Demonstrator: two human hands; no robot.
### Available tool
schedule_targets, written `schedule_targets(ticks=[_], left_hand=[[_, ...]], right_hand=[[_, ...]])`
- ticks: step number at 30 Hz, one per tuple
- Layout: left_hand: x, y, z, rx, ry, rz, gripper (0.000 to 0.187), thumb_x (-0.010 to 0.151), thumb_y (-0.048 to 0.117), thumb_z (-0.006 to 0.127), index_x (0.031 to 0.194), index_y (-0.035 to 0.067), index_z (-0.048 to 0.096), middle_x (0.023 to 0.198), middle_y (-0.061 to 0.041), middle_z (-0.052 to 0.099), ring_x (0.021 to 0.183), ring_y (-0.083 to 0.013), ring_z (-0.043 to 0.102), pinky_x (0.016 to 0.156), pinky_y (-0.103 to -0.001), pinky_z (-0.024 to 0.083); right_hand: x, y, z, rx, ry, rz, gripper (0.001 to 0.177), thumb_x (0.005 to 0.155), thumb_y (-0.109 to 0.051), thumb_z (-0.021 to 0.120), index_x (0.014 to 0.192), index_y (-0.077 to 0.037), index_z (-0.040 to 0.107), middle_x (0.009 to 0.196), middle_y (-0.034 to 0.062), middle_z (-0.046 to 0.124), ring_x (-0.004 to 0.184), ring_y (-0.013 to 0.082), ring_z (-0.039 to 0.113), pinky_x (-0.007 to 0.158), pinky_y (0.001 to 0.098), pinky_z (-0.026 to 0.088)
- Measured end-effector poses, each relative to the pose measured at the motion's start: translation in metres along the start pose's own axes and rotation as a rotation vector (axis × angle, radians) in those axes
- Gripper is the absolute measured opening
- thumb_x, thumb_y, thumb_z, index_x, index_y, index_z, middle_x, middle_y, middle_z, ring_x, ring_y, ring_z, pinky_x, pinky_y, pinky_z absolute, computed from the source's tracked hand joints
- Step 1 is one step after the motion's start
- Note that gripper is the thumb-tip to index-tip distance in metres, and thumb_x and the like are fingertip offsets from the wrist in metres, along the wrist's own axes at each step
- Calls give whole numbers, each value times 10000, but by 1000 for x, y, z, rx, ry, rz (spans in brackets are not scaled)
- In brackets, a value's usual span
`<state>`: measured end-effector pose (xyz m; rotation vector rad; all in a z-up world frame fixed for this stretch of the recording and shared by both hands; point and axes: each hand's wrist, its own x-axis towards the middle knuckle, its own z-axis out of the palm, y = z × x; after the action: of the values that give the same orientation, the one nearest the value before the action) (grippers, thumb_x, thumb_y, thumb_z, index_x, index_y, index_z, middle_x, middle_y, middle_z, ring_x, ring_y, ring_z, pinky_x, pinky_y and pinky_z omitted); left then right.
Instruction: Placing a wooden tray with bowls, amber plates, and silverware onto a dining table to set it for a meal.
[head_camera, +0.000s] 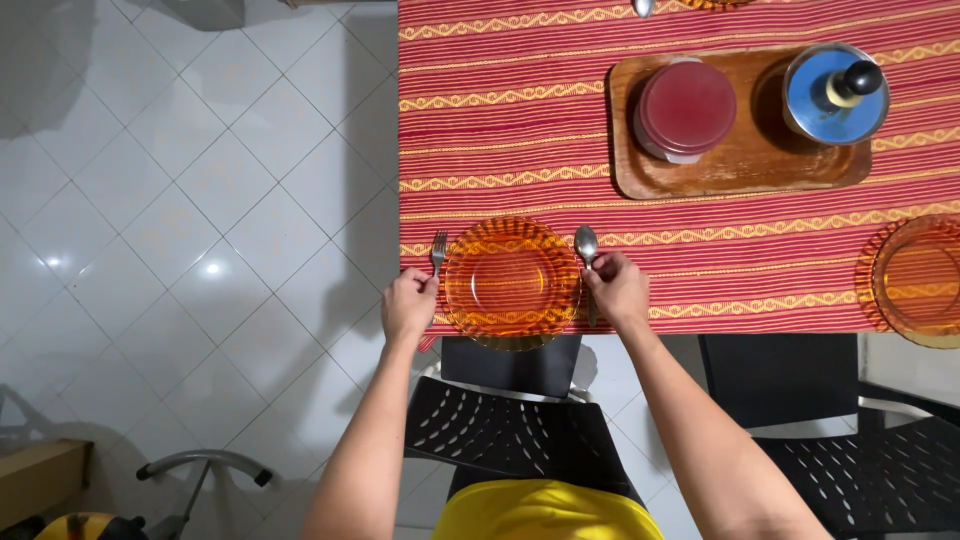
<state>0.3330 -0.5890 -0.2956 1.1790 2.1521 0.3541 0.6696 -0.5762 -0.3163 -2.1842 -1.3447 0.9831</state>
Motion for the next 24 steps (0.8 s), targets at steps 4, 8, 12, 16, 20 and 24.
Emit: schedule_targets(ticks=[4,8,12,16,20,24], left_hand=[[-6,2,0,40,43,68,211,862,319,768,953,129,753,924,-71,779,844,-295,747,756,-426,581],[-12,10,-5,102,24,17,177,880,320,750,975,172,768,919,-47,786,845,-288,753,763,-436,586],[-13,11,-4,143,51,47,172,883,319,750,985,183,779,924,-60,783,849,-308,747,760,-447,584],[-13,11,0,224,43,51,157,917,321,735,980,183,777,889,-80,784,850,-319,751,778,-439,587],[-12,6,5,253,98,149,149,883,294,751,939,157,762,952,-96,770,864,-333,746,768,-453,589],[-20,11,-1,211,107,140,163,872,291,750,941,144,737,1016,-87,761,903,-343,734,776,-472,581]], right_hand=[[2,5,4,2,-5,12,239,839,-222,836,941,-45,710,798,82,751,710,205,723,692,369,561],[1,4,6,7,-12,20,218,849,-216,822,939,-49,713,793,79,751,704,199,717,692,362,557],[-2,-1,3,9,-22,47,208,866,-219,810,927,-45,714,784,85,746,697,199,704,690,361,550],[-3,-3,2,14,-16,56,204,861,-221,809,927,-50,721,787,75,748,701,188,706,694,354,549],[-4,-5,1,33,-20,60,215,873,-224,801,938,-38,716,794,83,749,710,192,710,701,363,556],[-5,1,2,54,1,35,219,867,-213,790,975,-39,715,825,82,756,743,197,722,717,370,562]])
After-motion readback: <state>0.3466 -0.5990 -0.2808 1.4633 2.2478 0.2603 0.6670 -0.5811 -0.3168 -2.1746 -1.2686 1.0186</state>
